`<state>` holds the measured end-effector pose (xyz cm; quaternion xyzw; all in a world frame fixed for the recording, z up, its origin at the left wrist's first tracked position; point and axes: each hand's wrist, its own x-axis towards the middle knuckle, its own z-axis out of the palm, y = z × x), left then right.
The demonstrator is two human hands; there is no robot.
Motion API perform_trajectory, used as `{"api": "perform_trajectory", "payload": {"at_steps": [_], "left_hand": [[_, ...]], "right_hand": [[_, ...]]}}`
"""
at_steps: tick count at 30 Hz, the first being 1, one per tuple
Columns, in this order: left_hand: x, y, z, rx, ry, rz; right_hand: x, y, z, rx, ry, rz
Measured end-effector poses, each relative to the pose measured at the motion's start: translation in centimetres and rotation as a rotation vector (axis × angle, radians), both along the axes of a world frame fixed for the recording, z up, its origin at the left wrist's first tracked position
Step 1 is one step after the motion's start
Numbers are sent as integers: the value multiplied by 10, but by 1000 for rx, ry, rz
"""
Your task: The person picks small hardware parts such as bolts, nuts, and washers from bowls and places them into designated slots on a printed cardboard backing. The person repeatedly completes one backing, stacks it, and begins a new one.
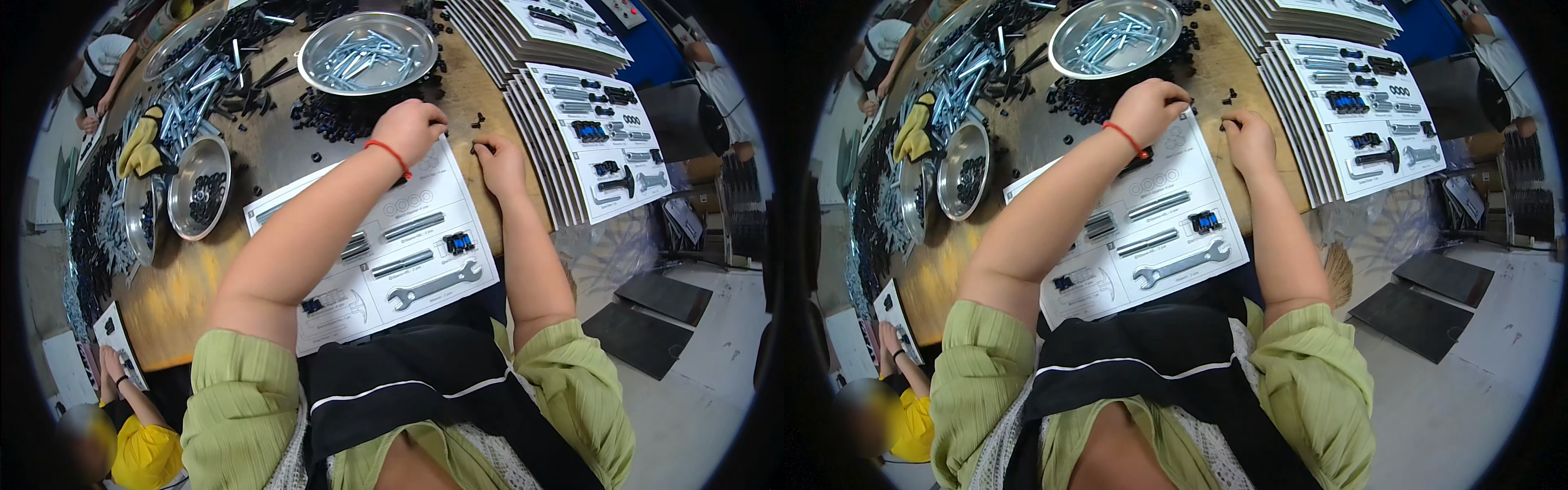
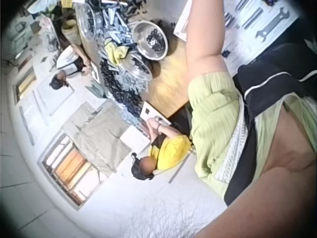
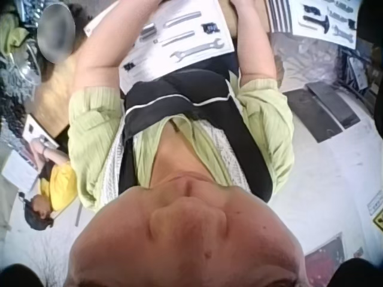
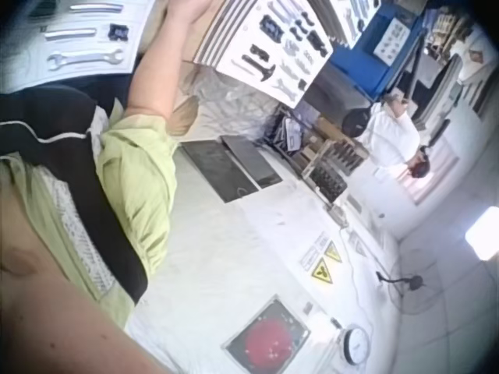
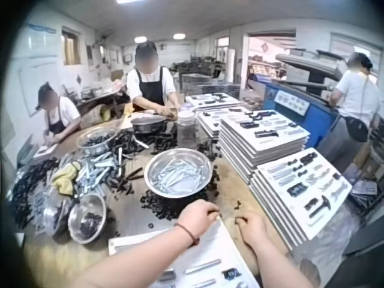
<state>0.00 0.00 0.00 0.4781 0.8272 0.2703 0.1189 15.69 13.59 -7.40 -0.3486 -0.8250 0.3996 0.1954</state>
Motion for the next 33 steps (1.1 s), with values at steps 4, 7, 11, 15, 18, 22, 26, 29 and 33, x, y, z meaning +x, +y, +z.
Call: {"api": "perform_trajectory", "payload": {"at_steps": [4, 7, 11, 15, 18, 22, 26, 29, 33], "left_hand": [[31, 62, -15, -16, 133, -94], [21, 88, -29, -188, 337, -184], [18, 101, -31, -305, 438, -201], [18, 78, -18, -282, 424, -154], [22, 20, 22, -118, 176, 7], [14, -115, 53, 43, 134, 125], [43, -227, 54, -83, 129, 238], [72, -265, 41, -113, 194, 245], [99, -274, 34, -194, 200, 173]], "right_hand": [[36, 13, -2, -10, 34, 22], [34, 1, 5, -29, 71, 1], [32, 4, -1, -39, 90, -19], [27, 5, -10, -85, 73, 10], [29, 16, -22, -28, 67, 26], [34, 1, -7, -23, 200, 8], [43, -60, 24, -72, 322, 111], [36, -132, 59, -11, 258, 450], [36, -208, 77, 129, 125, 778]]}}
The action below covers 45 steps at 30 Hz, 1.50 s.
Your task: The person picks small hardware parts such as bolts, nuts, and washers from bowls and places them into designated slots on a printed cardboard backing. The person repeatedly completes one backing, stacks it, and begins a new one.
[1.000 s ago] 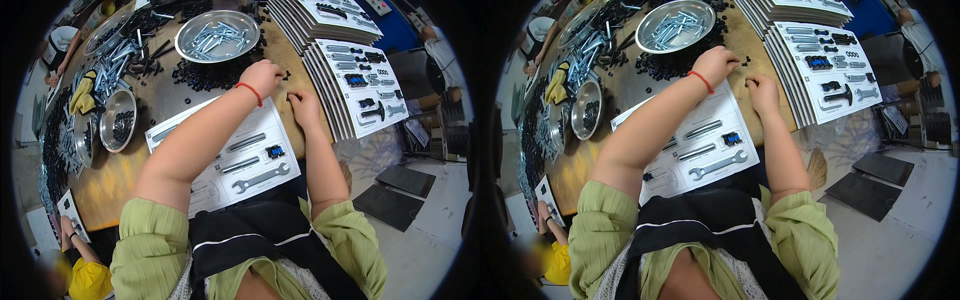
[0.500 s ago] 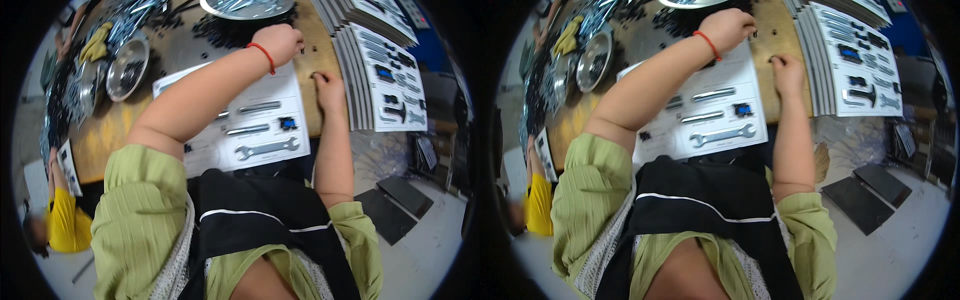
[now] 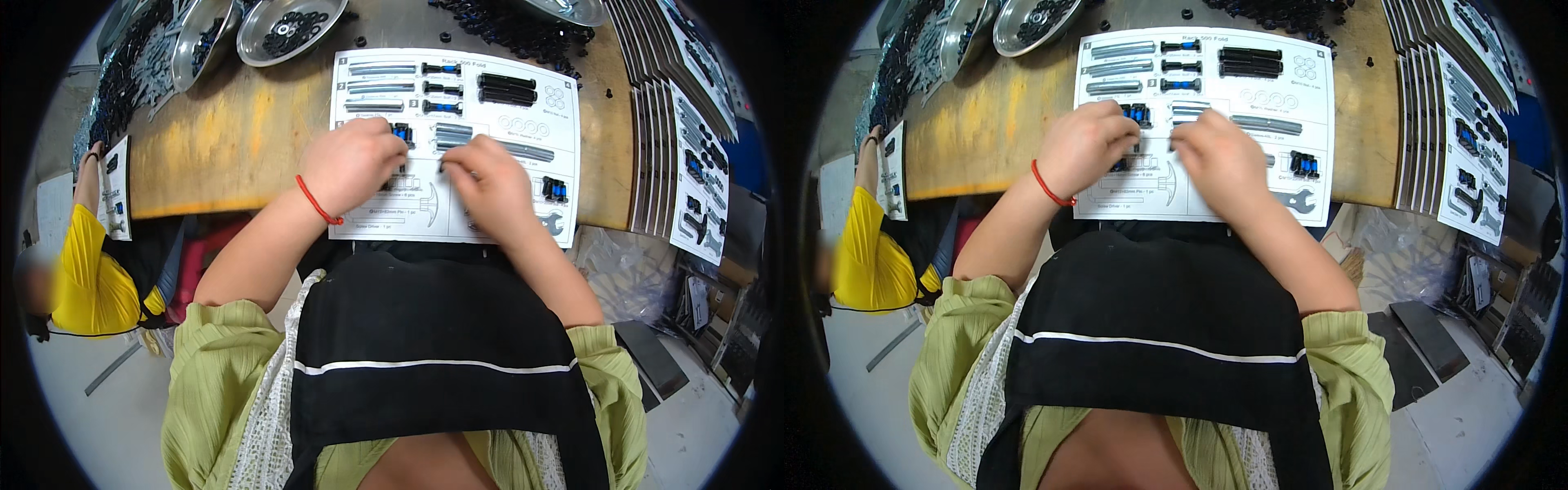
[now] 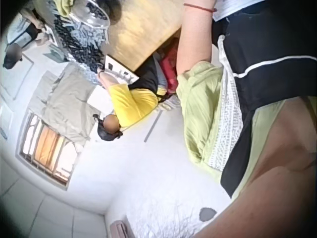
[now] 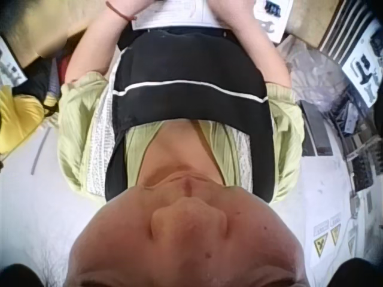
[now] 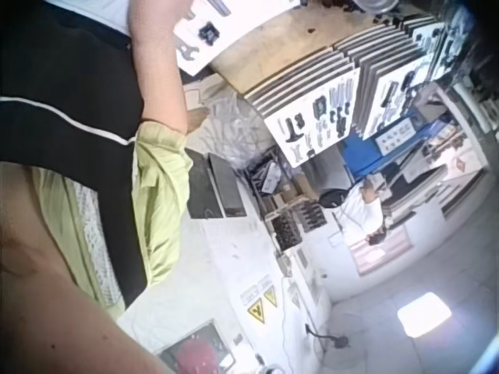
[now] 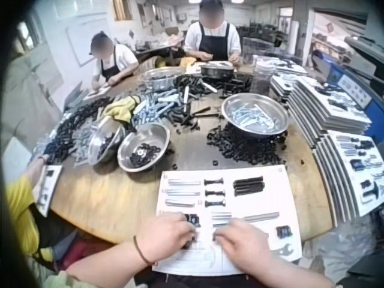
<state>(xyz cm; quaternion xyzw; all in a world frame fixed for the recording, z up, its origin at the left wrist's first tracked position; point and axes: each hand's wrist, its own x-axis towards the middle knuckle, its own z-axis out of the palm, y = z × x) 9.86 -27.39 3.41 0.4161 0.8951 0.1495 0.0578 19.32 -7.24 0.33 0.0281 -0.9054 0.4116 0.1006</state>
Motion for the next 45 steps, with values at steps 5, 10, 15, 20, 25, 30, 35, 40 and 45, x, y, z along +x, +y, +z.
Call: {"api": "perform_trajectory", "payload": {"at_steps": [5, 10, 15, 20, 25, 30, 35, 40, 45], "left_hand": [[20, -11, -18, -72, 97, -19], [20, -18, -17, -18, 78, 17], [31, -25, -17, 297, -8, 51], [42, -18, -30, 308, 59, -7], [47, -26, -31, 385, 24, 78], [47, -28, -31, 411, 39, 84], [31, -46, -23, 480, 72, 202], [-5, -84, -29, 586, -2, 513], [-21, -91, -43, 542, 10, 631]], "right_hand": [[0, -39, -15, 201, -17, 97], [-5, -50, -20, 225, 12, 83], [9, -45, -12, 191, 12, 20], [14, -47, -17, 191, -11, 94], [19, -44, -12, 212, -76, 47], [15, -46, -17, 233, -48, 32], [12, -47, -14, 264, -112, 51], [-27, -12, 19, 191, -64, 9], [-138, 7, 22, 435, 80, -32]]}}
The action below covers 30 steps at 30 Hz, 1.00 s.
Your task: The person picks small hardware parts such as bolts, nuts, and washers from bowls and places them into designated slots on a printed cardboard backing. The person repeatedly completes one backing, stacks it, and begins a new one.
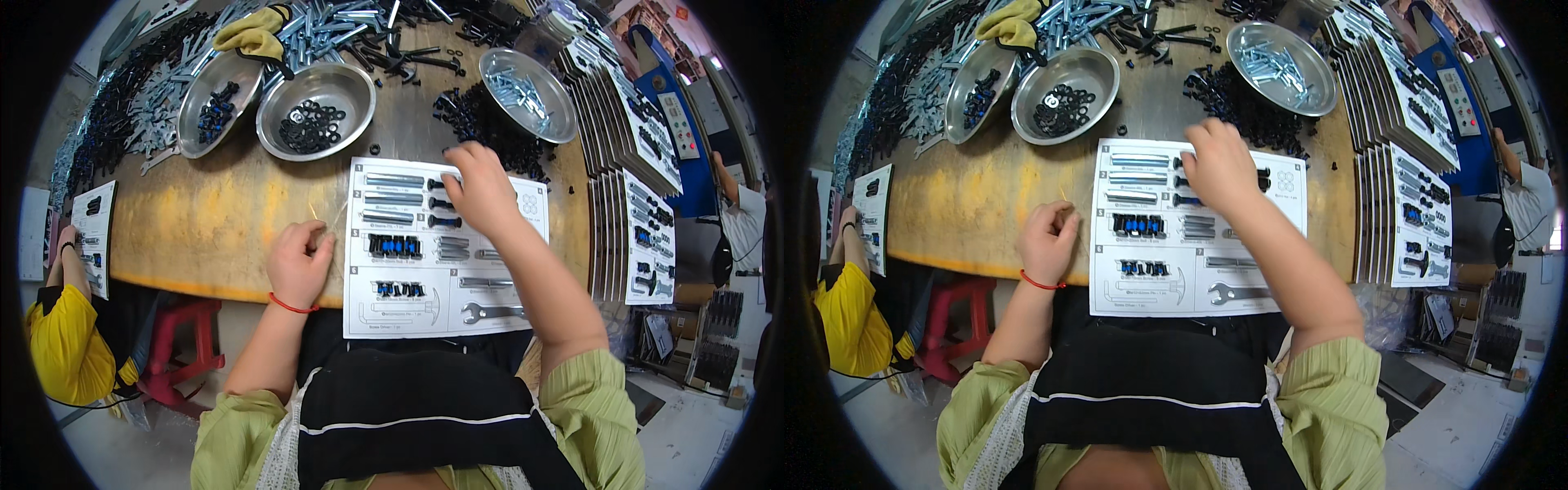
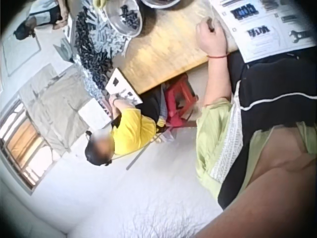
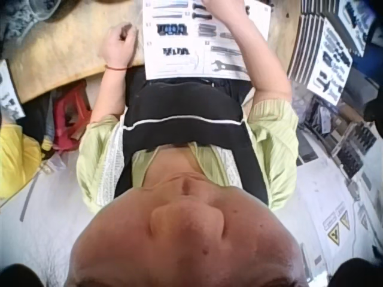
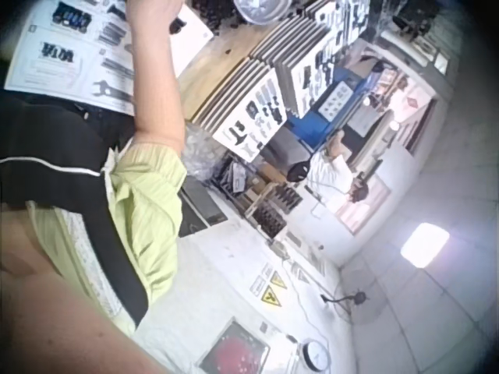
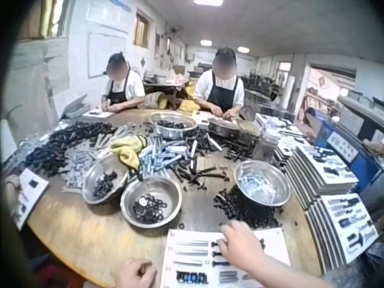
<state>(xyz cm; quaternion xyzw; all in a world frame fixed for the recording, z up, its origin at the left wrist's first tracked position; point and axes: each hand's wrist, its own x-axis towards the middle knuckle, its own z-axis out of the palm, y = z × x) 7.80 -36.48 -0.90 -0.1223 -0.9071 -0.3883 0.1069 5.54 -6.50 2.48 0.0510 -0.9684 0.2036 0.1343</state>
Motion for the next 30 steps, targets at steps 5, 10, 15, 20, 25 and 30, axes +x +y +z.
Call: {"api": "perform_trajectory", "payload": {"at_steps": [5, 10, 15, 20, 25, 30], "left_hand": [[-5, 5, 2, -63, -41, 8], [-5, 4, 2, -43, -31, 13], [-4, 4, 0, -64, -38, 45], [-4, 6, 1, -75, -70, 39], [-5, 3, -2, -83, -40, 33], [10, -17, -5, 282, -137, -77]], "right_hand": [[-147, 8, -41, 197, 85, -120], [-246, 15, -41, 180, -193, -429], [-260, 15, -31, 358, -358, -415], [-238, 18, -37, 220, 6, -410], [-128, -18, 22, -94, 359, -64], [19, -40, 41, -138, 116, 268]]}}
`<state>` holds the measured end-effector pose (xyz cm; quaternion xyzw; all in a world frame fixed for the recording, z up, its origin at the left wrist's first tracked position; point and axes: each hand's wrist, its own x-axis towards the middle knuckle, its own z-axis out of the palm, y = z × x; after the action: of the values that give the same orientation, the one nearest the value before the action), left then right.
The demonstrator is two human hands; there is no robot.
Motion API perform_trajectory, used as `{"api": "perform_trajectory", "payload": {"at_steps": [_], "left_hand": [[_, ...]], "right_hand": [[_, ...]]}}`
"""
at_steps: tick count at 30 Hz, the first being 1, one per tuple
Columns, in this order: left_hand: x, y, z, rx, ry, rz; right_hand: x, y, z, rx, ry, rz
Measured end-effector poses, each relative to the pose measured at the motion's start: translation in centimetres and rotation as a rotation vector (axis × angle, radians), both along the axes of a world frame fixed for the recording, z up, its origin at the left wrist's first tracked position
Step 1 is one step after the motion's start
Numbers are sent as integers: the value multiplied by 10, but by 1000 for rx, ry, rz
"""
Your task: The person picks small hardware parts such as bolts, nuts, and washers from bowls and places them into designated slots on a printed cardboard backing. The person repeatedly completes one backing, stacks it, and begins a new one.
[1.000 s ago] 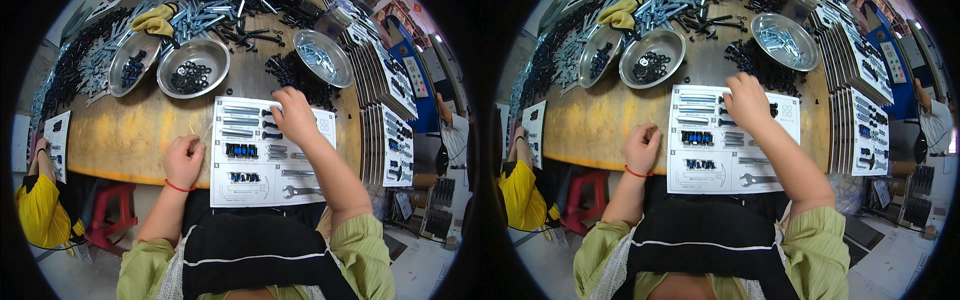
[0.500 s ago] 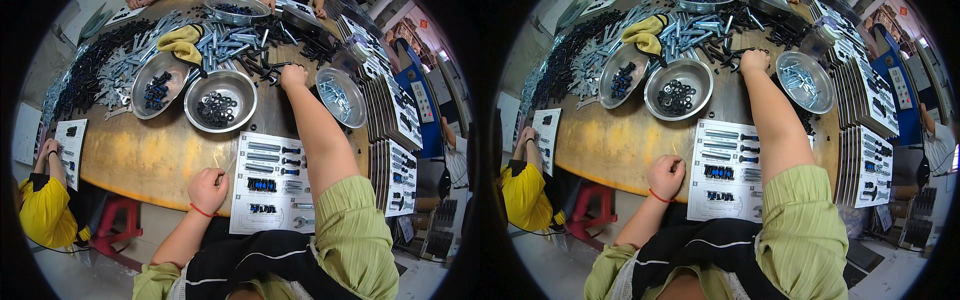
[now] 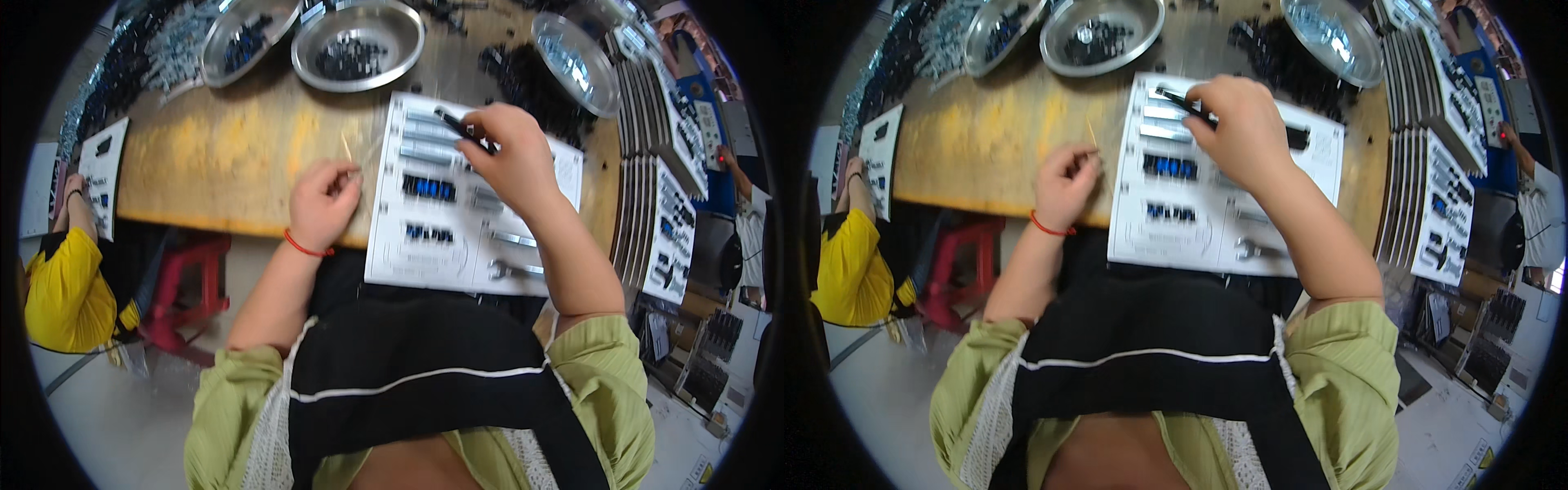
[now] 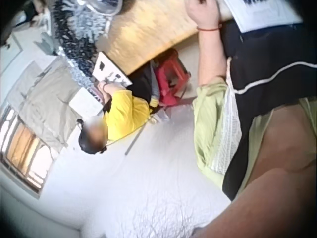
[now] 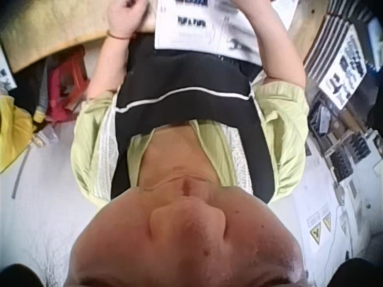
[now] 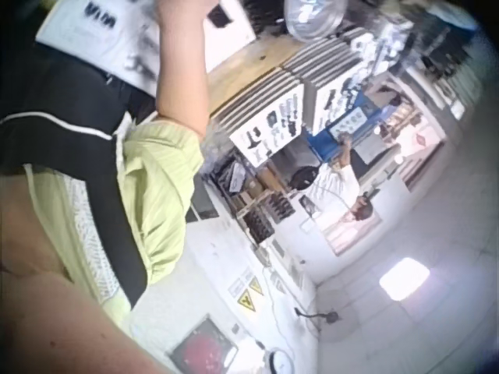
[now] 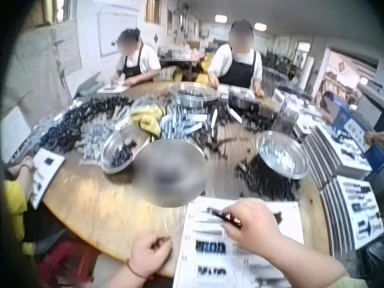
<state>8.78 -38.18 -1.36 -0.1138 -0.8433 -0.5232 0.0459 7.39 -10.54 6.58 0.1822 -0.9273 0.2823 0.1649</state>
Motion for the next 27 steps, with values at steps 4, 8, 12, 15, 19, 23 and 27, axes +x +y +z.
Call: {"api": "perform_trajectory", "payload": {"at_steps": [4, 8, 12, 15, 19, 23, 27], "left_hand": [[30, 9, 24, -84, 171, -354], [57, 27, 21, -339, 208, -503], [63, 30, 9, -466, 267, -467], [63, 28, 9, -414, 241, -426], [61, 27, 8, -414, 261, -412], [60, 26, 10, -460, 203, -420], [52, 19, 20, -329, 153, -414]], "right_hand": [[90, -3, -29, 131, -171, 194], [126, -20, -63, 132, -176, 148], [140, -16, -62, 100, -196, 47], [151, -10, -60, 124, -256, -45], [148, -12, -71, 57, -182, -78], [144, -10, -71, 60, -201, -50], [130, 8, -49, -25, -240, -29]]}}
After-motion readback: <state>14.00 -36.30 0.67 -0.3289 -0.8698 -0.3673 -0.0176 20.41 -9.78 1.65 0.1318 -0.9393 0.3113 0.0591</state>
